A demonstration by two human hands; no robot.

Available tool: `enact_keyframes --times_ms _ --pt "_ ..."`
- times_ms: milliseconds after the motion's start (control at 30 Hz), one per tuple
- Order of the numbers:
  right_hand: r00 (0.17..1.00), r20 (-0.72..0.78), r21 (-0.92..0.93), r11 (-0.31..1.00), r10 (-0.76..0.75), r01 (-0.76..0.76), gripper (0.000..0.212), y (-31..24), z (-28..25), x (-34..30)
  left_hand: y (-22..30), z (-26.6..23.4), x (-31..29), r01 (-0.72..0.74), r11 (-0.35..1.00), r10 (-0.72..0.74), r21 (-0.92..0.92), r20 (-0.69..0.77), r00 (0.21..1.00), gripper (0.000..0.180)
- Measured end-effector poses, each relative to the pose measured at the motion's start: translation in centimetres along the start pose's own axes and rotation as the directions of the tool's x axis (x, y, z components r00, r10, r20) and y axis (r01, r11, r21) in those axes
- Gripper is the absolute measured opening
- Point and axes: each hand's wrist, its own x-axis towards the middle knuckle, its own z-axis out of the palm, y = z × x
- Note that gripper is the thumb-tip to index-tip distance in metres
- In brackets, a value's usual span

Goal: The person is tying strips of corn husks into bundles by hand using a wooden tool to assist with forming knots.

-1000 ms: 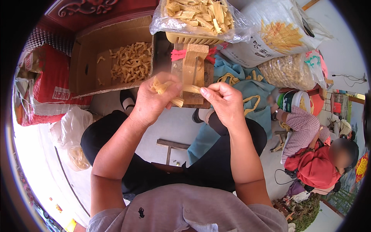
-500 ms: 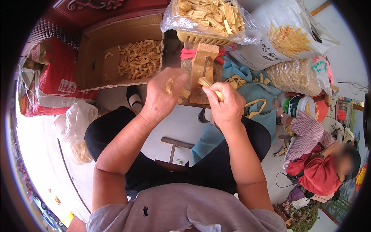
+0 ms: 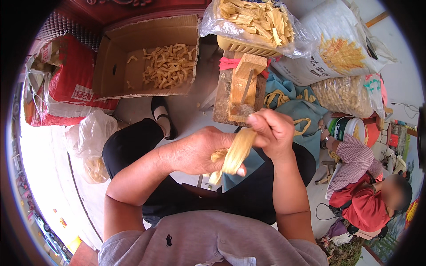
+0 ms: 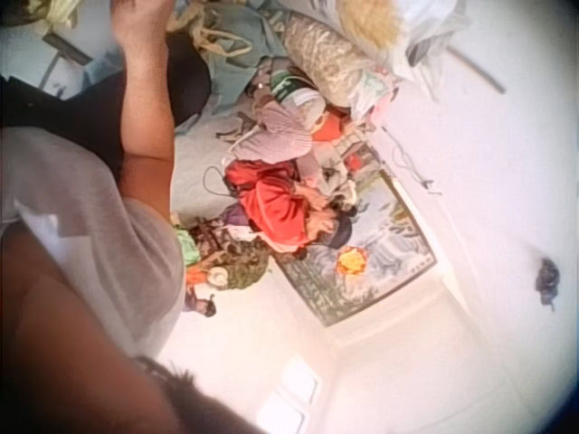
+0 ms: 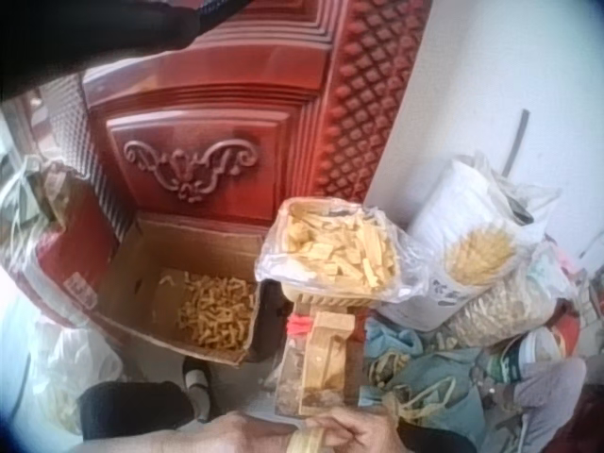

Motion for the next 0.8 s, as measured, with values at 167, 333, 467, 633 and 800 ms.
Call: enact_keyframes --times_ms 167,333,467,633,800 --pt "0.696 0.539 0.592 0.375 0.474 -0.714 0.006 0.1 2.3 -0.8 -2.5 -1.7 0.7 -0.199 0.520 0.432 0.831 -0.055 0.900 0.048" --pt "0.807 0.446 0.791 0.252 0.388 -0.558 0.006 1.3 3.8 -2.1 -3.3 -0.6 0.7 -0.177 0.505 0.637 0.845 -0.227 0.737 0.025" --pt "0.848 0.140 0.637 0.609 0.511 -0.472 0.017 0.3 3.4 -1.2 -3.6 -0.1 0.8 0.009 0.678 0.477 0.735 -0.450 0.755 0.025" --pt "0.970 0.097 0.018 0.974 0.224 -0.227 0.023 0.2 3.0 -1.6 -3.0 0.0 0.5 0.187 0.777 0.099 0.601 -0.410 0.907 0.019" --pt "0.960 0.225 -0.396 0.916 0.168 -0.068 0.026 0.6 3.5 -1.9 -3.5 -0.1 0.3 0.100 0.769 0.172 0.631 -0.355 0.919 0.011"
